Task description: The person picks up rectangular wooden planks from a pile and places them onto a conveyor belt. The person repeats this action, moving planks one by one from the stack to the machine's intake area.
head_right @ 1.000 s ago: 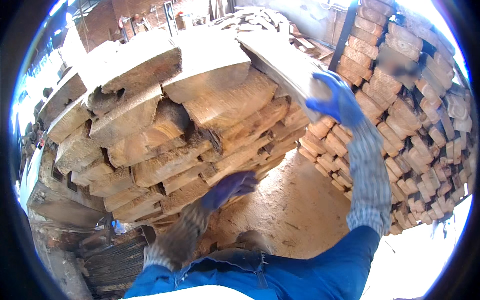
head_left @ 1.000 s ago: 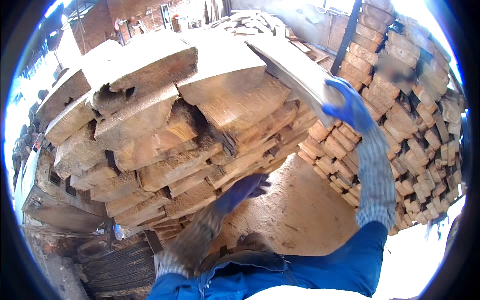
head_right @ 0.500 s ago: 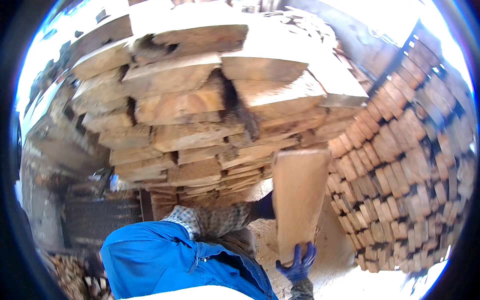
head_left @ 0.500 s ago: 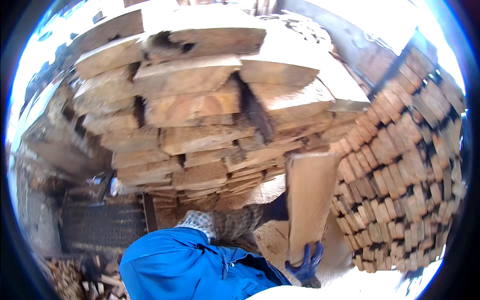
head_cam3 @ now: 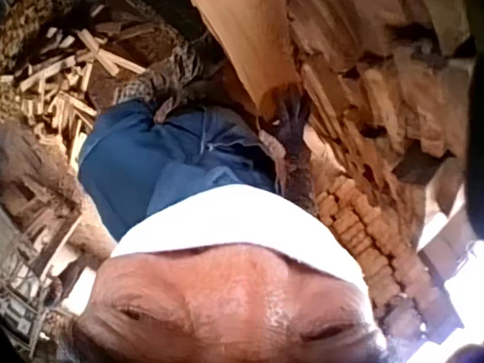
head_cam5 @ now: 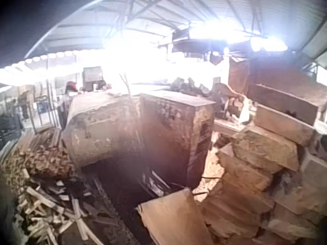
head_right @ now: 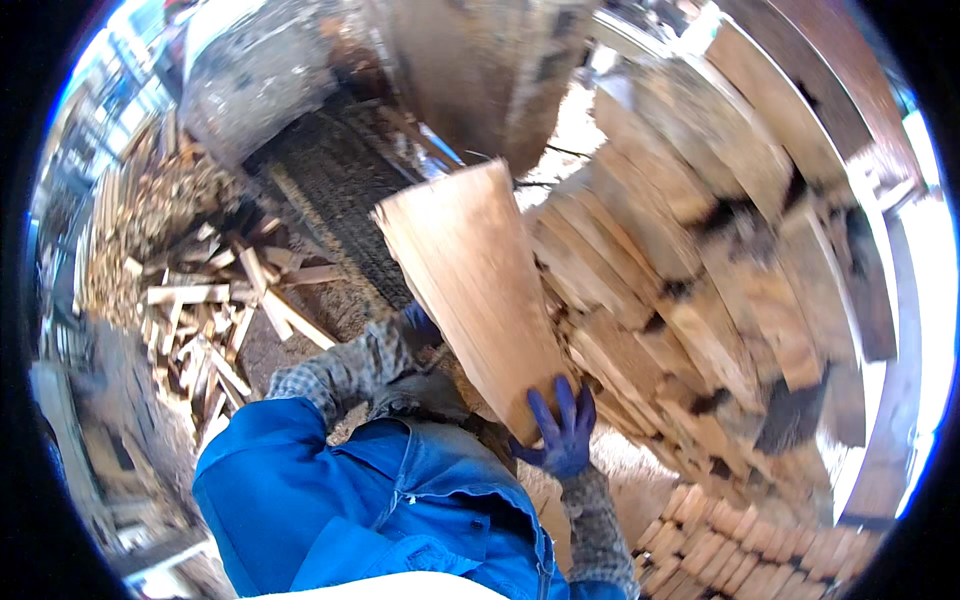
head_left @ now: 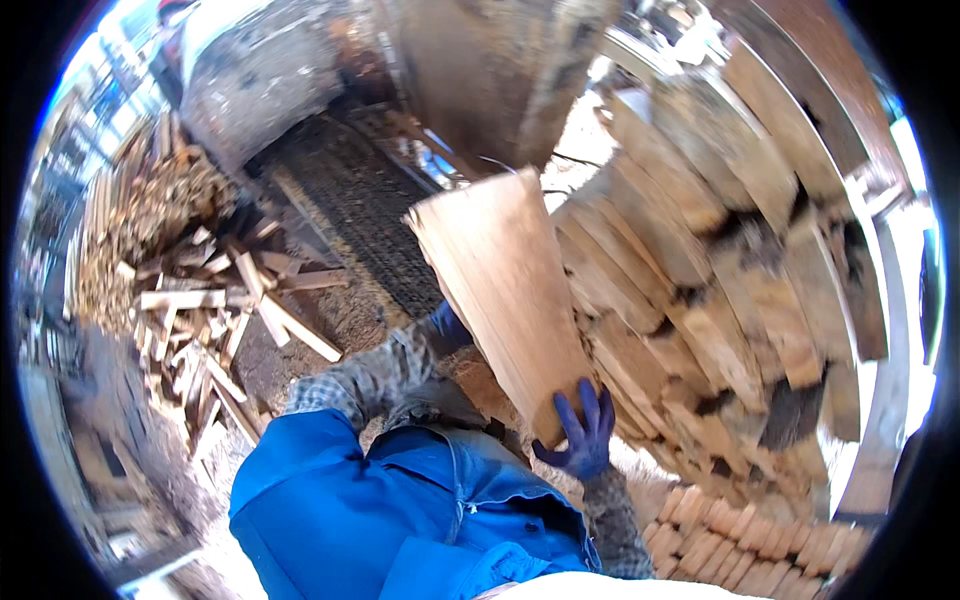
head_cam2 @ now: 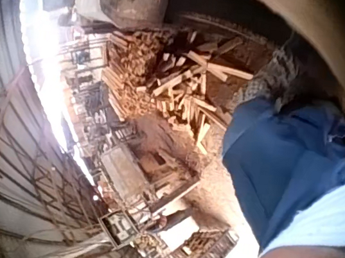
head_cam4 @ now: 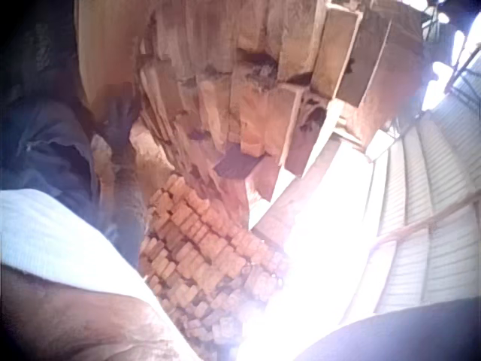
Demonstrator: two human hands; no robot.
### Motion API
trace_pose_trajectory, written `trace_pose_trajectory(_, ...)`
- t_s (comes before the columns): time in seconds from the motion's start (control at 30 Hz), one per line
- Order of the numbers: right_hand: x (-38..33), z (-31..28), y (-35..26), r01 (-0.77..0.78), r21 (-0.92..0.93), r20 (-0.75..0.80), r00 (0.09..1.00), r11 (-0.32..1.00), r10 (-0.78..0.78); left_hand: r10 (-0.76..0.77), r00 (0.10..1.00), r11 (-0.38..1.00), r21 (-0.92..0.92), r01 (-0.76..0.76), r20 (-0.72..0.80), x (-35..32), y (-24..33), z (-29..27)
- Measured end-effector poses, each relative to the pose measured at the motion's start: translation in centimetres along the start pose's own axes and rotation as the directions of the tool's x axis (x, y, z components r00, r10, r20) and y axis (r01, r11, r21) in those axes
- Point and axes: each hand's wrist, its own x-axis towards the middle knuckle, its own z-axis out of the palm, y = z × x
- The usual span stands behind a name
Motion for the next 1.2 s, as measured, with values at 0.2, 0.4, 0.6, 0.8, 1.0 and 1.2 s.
trace_pose_trajectory(0.2,25.6,10.8,-2.6,0.144,0.114,0.207,0.964,0.983,-0.166,0.748,0.551,0.650,0.244,-0.720,-0.370,-3.6,18.0,-12.7)
trace_pose_trajectory(0.4,35.9,22.8,-5.5,0.089,-0.097,0.255,0.965,0.991,-0.061,0.896,0.411,-0.237,0.965,0.115,0.171,-5.0,17.0,-15.2)
trace_pose_trajectory(0.6,38.4,22.2,-2.8,0.085,0.297,0.275,0.946,0.951,-0.171,0.881,0.458,-0.295,0.894,0.338,0.118,-4.4,15.4,-11.5)
trace_pose_trajectory(0.8,36.6,21.2,-0.9,-0.148,0.489,0.112,0.988,0.859,0.107,0.909,0.386,-0.325,0.850,0.416,0.159,-1.5,14.8,-11.1)
trace_pose_trajectory(1.0,32.9,19.6,-1.7,-0.181,0.553,0.185,0.979,0.813,0.091,0.882,0.451,-0.395,0.736,0.550,0.136,-1.5,22.5,-15.4)
trace_pose_trajectory(1.2,25.4,18.4,-0.4,-0.378,0.426,0.262,0.921,0.822,0.287,0.851,0.524,-0.389,0.643,0.660,-0.024,-1.2,33.4,-18.0)
